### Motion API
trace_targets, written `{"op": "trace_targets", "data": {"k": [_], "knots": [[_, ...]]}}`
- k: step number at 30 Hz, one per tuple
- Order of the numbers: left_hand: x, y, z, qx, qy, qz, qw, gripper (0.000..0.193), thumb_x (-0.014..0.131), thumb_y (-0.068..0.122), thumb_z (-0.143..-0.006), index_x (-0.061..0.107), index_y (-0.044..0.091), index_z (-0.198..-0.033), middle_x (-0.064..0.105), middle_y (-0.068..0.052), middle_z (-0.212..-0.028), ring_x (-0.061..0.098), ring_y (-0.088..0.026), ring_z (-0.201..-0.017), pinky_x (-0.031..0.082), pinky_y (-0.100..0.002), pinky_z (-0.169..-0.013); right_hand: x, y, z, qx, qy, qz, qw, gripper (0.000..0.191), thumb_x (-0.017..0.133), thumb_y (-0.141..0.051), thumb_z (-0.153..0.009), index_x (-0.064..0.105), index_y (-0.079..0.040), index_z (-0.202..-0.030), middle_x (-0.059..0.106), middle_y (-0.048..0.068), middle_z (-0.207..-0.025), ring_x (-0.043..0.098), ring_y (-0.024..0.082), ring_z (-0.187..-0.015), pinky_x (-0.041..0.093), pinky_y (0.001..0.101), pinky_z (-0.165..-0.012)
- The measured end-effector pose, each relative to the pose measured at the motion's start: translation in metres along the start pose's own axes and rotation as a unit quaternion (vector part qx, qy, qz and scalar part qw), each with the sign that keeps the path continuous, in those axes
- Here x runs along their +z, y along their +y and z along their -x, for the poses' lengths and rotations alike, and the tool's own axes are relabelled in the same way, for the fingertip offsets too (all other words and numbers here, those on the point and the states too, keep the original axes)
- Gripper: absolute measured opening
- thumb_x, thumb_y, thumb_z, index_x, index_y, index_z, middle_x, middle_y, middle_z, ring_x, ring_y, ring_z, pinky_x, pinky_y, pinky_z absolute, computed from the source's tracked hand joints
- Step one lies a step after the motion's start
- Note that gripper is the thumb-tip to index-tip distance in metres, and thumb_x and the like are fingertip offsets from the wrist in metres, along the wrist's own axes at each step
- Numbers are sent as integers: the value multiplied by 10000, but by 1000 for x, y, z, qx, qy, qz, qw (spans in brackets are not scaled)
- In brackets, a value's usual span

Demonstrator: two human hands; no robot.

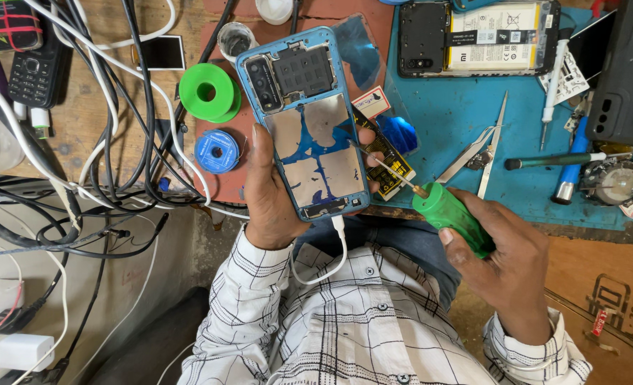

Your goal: The person holds a smartphone with its back glass panel partially removed and uses a green rotary grinding tool to abrade the remaining blue back glass and old adhesive from the rear of the phone. They then apply adhesive from a yellow tube onto the phone's rear frame, press a new back cover into place, and finally power the phone on and tap its screen.

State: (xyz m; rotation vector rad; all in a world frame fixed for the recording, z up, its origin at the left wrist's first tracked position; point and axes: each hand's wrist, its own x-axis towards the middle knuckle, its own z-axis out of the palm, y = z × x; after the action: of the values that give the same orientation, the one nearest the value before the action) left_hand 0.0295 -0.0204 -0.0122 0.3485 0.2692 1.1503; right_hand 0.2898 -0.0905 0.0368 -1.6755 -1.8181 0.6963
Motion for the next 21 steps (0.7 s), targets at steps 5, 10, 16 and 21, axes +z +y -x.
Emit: {"op": "trace_targets", "data": {"k": [5, 10, 16, 21], "knots": [[0, 0, 0, -3, -7, 4, 1000, 834, 358, 680, -1086, 392, -10, -1552, 612, -262, -1357, 680, -362, -1170, 608, -529, -963, 0, 0, 0, -2, 4, -4, 1000, 393, 728, -234, -924, 701, -21, -1253, 670, 81, -850, 563, 120, -635, 437, 280, -578], [0, 0, 0, -10, -12, 13, 1000, 819, 369, 666, -1095, 385, -8, -1560, 602, -255, -1373, 669, -359, -1187, 599, -524, -976, 0, 0, 0, 6, 3, 0, 1000, 401, 721, -260, -934, 707, -20, -1255, 674, 80, -848, 568, 116, -636, 437, 278, -576], [-1, 0, -1, -23, -15, 24, 999, 831, 375, 662, -1096, 376, -26, -1562, 595, -249, -1378, 663, -353, -1189, 594, -515, -983, 0, 0, 0, 5, 7, -2, 1000, 403, 719, -261, -934, 706, -16, -1254, 680, 86, -862, 570, 117, -641, 439, 275, -579], [-1, 0, -1, -32, -15, 14, 999, 850, 374, 669, -1090, 365, -33, -1571, 589, -254, -1381, 657, -357, -1204, 592, -505, -989, 0, 1, 0, 1, 11, 0, 1000, 396, 724, -244, -933, 704, -10, -1252, 681, 93, -872, 572, 121, -654, 447, 277, -596]]}}
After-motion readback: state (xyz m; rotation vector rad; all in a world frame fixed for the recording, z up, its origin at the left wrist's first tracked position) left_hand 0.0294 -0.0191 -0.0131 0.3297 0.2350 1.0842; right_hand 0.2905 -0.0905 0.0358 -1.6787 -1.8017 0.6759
